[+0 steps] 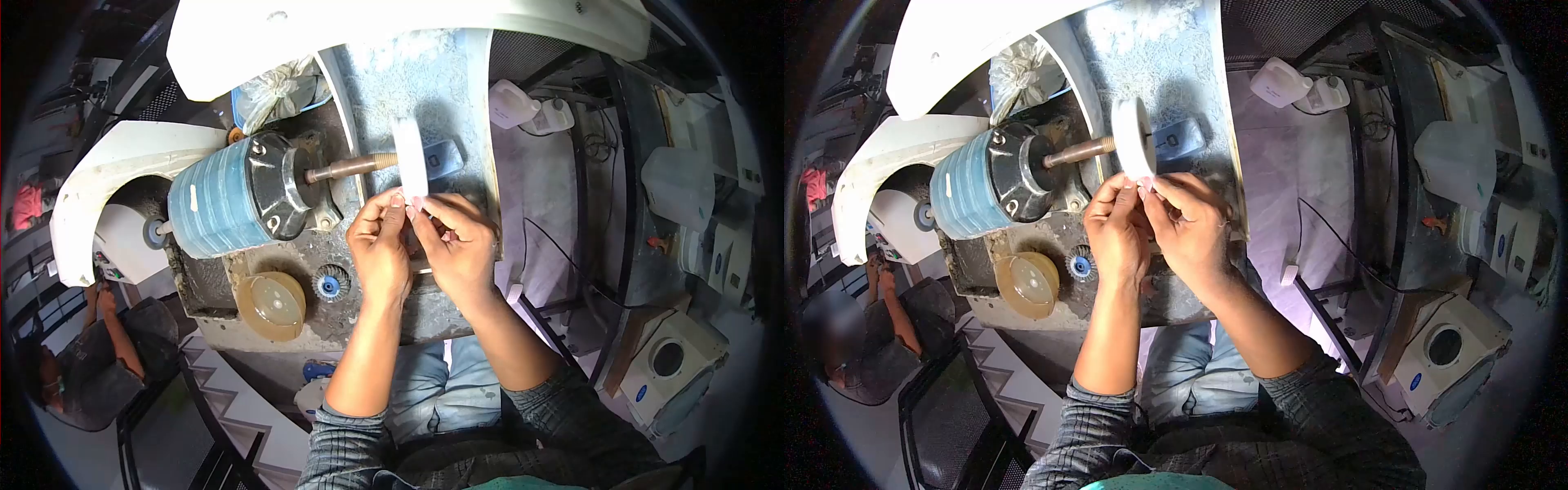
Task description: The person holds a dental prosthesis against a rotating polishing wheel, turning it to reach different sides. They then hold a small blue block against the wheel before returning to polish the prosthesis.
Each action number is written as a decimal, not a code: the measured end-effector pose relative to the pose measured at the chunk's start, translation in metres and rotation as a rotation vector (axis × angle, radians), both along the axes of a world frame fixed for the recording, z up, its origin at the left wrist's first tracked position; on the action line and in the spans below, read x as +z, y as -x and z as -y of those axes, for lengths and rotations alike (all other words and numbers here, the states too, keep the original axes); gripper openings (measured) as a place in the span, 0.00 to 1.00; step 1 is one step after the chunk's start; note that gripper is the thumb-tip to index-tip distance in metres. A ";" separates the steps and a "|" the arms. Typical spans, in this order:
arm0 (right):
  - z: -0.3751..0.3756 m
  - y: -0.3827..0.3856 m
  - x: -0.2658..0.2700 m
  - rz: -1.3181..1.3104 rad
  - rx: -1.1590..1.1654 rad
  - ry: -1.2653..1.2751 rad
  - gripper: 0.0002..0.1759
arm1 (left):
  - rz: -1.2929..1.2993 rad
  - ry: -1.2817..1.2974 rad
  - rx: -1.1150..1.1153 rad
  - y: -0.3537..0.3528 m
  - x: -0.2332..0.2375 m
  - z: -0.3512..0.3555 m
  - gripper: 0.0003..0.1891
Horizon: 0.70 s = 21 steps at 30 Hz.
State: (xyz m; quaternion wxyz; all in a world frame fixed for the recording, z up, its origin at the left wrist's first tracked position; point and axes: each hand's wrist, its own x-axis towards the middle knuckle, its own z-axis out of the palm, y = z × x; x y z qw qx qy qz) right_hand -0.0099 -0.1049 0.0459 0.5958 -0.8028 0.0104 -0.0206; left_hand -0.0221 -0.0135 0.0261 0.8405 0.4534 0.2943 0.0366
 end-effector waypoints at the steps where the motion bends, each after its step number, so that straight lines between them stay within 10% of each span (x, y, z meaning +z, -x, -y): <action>1: -0.002 -0.001 -0.004 -0.004 0.001 0.003 0.07 | 0.005 0.011 0.006 -0.001 0.000 0.000 0.08; 21: -0.019 -0.004 -0.011 0.035 -0.115 0.074 0.06 | -0.103 0.274 -0.069 -0.023 0.006 -0.010 0.12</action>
